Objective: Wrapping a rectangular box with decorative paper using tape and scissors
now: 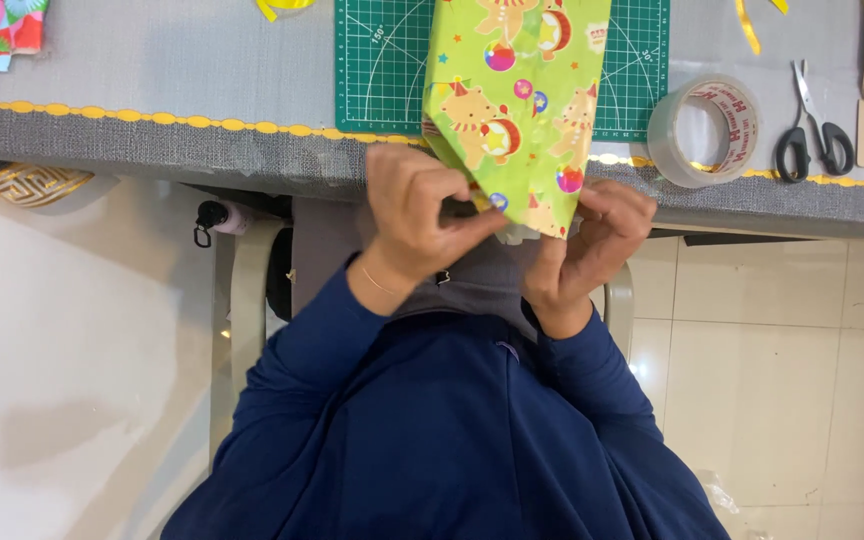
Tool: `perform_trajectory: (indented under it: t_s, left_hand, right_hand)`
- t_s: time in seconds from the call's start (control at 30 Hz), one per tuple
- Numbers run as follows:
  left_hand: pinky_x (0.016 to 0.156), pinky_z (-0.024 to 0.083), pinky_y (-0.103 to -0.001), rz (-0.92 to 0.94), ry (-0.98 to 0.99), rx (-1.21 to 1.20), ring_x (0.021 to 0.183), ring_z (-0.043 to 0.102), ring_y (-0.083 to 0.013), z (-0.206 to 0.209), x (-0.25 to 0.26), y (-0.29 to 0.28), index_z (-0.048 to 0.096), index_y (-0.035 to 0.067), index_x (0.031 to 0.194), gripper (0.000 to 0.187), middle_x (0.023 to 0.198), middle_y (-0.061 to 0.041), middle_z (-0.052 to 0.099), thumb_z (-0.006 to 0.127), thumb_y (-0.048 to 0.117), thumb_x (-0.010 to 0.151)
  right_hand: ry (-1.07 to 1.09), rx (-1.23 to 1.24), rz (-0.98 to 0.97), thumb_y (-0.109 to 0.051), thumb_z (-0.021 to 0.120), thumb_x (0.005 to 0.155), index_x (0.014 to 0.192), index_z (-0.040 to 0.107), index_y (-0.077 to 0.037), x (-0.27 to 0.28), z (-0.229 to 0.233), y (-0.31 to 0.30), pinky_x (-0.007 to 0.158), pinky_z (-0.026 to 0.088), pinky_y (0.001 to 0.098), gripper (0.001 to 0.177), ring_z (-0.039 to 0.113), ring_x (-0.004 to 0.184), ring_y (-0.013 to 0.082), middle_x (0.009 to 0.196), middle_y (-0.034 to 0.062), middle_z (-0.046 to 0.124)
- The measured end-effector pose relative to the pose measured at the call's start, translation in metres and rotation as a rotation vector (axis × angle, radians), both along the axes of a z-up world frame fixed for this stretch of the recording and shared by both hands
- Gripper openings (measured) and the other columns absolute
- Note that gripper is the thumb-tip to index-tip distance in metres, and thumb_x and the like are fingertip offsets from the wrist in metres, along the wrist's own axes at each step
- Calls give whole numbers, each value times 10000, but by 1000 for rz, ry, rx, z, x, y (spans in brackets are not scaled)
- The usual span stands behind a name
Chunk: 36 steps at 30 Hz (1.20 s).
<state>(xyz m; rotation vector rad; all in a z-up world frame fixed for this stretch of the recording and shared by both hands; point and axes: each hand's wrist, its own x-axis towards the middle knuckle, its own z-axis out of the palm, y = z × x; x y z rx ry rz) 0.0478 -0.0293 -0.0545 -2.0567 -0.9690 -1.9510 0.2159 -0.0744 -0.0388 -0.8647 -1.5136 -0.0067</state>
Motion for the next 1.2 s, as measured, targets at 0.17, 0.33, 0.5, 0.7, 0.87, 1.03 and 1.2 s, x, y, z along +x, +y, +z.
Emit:
perform_trajectory:
  t_s: [0.17,0.33,0.5,0.7,0.87,1.03,1.2]
  left_hand:
    - [950,384,-486,176,-71,-260,1043,486,-335,-8,34,-7,418,41,1234,724,1124,-102,416,855,460,837]
    - [1086,426,-431,213,-87,-428,1283,441,-296,1,45,-8,305,97,1357,795,1385,-102,350,898,259,853]
    - [1073,452,-474,188,-22,-411,1292,489,-298,1,39,-7,287,80,1384,849,1382,-110,374,881,403,870]
    - [1055,375,-438,179,-87,-461,1293,437,-278,18,49,-11,294,92,1295,822,1328,-111,362,818,493,804]
    - [1007,408,-407,19,-155,-488,1196,465,-268,33,37,-9,335,105,1215,638,1260,-96,408,704,497,874]
    - [840,363,-466,69,140,-363,909,548,-341,33,10,-9,548,39,1070,299,956,-78,479,565,320,969]
    - [818,483,-416,318,346,-184,816,646,-271,43,-16,-18,626,85,862,209,907,-44,560,526,263,904]
  right_hand:
    - [-69,145,-113,-136,598,987,1060,553,23,-2,-10,4,832,502,432,181,533,899,305,966,100,460]
    - [-23,55,-171,-201,523,1039,1107,523,-110,-7,-7,-7,780,473,391,113,554,812,261,1021,100,463]
    - [-10,77,-187,-270,527,1046,1100,537,-105,-6,-9,-6,795,461,393,174,560,839,252,1009,114,492]
    - [-36,63,-153,-292,533,1071,1131,529,-106,-8,-5,-8,766,494,398,196,593,817,280,1039,122,498]
    - [-82,39,-182,-214,551,1052,1115,527,-100,-8,5,-9,792,490,406,133,589,854,289,1050,110,494]
    - [-90,79,-200,-37,680,968,1145,521,-25,-7,9,5,971,423,428,239,519,1051,316,1072,71,486]
    - [-59,7,-99,-41,674,1008,1100,501,-28,-4,18,4,977,438,408,197,511,1052,330,1051,83,460]
